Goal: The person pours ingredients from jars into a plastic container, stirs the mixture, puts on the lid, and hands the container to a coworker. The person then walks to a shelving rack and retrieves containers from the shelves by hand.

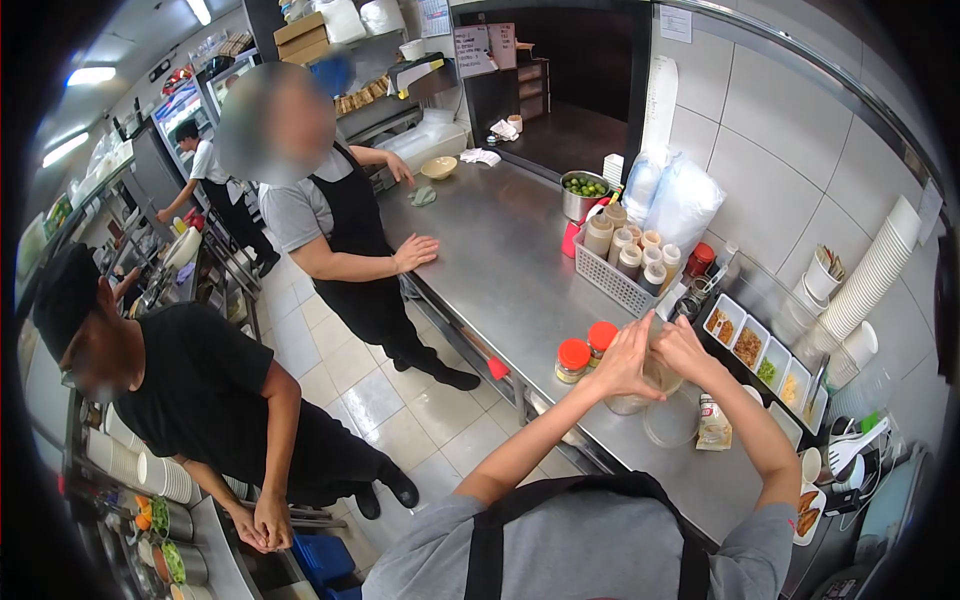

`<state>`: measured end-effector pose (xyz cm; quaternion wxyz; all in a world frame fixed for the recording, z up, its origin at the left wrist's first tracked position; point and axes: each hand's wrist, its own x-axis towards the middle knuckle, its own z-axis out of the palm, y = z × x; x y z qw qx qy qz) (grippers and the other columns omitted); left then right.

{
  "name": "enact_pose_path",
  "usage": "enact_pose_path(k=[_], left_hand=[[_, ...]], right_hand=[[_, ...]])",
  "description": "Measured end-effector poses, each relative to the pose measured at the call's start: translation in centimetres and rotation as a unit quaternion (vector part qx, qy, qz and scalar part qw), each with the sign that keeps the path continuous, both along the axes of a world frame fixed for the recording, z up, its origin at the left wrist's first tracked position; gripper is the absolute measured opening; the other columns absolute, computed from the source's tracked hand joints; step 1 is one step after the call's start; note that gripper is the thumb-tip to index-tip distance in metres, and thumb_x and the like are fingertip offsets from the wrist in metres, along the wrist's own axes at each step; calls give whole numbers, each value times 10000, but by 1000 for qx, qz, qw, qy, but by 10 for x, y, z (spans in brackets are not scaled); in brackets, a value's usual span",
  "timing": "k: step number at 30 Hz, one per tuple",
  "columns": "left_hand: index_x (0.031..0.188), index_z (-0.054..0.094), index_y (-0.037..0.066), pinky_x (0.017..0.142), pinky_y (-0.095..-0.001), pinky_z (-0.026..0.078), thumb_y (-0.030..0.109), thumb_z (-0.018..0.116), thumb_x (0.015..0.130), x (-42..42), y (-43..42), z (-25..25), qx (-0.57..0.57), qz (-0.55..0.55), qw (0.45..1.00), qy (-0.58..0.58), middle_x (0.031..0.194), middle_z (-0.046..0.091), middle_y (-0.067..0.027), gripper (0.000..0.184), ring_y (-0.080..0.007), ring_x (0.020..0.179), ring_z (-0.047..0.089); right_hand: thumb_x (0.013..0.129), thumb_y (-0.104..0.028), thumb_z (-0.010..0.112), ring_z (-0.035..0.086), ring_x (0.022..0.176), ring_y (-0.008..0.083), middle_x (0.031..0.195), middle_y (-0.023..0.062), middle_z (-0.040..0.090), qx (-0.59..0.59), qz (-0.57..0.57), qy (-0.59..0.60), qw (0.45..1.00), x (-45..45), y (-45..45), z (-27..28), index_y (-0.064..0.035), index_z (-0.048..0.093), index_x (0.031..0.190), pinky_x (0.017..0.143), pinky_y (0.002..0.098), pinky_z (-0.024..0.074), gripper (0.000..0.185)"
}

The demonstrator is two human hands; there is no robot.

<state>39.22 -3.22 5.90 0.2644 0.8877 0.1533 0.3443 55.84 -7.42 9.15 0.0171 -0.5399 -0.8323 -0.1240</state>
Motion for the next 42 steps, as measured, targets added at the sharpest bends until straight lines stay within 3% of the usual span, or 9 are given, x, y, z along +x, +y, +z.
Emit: enact_pose_path(k=[5, 9, 13, 16, 24, 30, 35, 38, 42], left_hand=[[1390, 29, -41, 1056, -505, 210, 519, 840, 391, 4, -15, 5, 9, 82, 996, 35, 1332, 270, -331, 1403, -469, 1260, 261], [1394, 37, -32, 1045, -518, 206, 529, 827, 409, 10, -34, 11, 2, 152, 987, 54, 1305, 286, -346, 1381, -474, 1241, 277], [1387, 78, -41, 1042, -494, 229, 514, 816, 437, 10, -32, 8, 17, 155, 987, 24, 1283, 322, -318, 1325, -447, 1223, 308], [1382, 92, -41, 1051, -484, 222, 474, 819, 436, 9, -29, 5, 12, 135, 991, 10, 1267, 340, -289, 1299, -423, 1216, 316], [1370, 112, -55, 1061, -477, 216, 452, 823, 429, 7, -25, 5, 2, 119, 993, 12, 1275, 339, -272, 1284, -402, 1228, 313], [1365, 121, -57, 1059, -477, 222, 449, 827, 421, 6, -26, 5, 12, 117, 993, -1, 1277, 337, -272, 1283, -401, 1224, 320], [1363, 136, -55, 1054, -477, 234, 450, 827, 421, 6, -25, 6, 10, 115, 993, -7, 1275, 345, -265, 1272, -402, 1221, 325], [1362, 147, -54, 1053, -476, 238, 453, 826, 419, 7, -24, 5, 13, 117, 993, -12, 1274, 351, -261, 1267, -402, 1220, 328], [1360, 155, -53, 1052, -477, 239, 457, 824, 417, 7, -25, 4, 18, 122, 992, -11, 1274, 355, -256, 1263, -400, 1218, 331]], right_hand=[[663, -142, 621, 589, 732, 336, 665, 150, 605, -21, -14, 254, 967, -11, -3, -27, -32, 650, 721, 715, 461, 376, 128], [674, -171, 618, 592, 684, 314, 593, 132, 588, -250, 0, 186, 950, 0, -19, 10, -53, 657, 673, 716, 438, 371, 125], [698, -194, 612, 567, 741, 229, 669, 75, 628, -25, -52, -25, 998, 4, -18, 15, -99, 660, 653, 678, 389, 342, 116], [707, -184, 599, 557, 777, 239, 724, 78, 636, 45, -67, 57, 995, 1, -4, -17, -96, 657, 683, 682, 392, 347, 108], [707, -209, 607, 571, 777, 226, 728, 55, 637, -152, 8, 98, 983, -3, -25, 6, -114, 678, 694, 683, 381, 337, 120], [716, -206, 610, 526, 748, 222, 693, 44, 623, 85, -22, 45, 995, 0, 0, -14, -98, 650, 657, 685, 381, 327, 130], [697, -156, 607, 539, 802, 234, 750, 71, 612, -45, -3, 210, 977, -9, -13, -21, -111, 666, 770, 691, 404, 311, 104], [703, -183, 620, 535, 774, 219, 715, 60, 605, -176, 1, 125, 976, -3, -23, 7, -107, 665, 744, 697, 400, 311, 97], [717, -206, 623, 525, 747, 211, 696, 50, 599, -33, -23, 13, 999, 7, -16, 11, -98, 657, 717, 701, 395, 317, 114]])
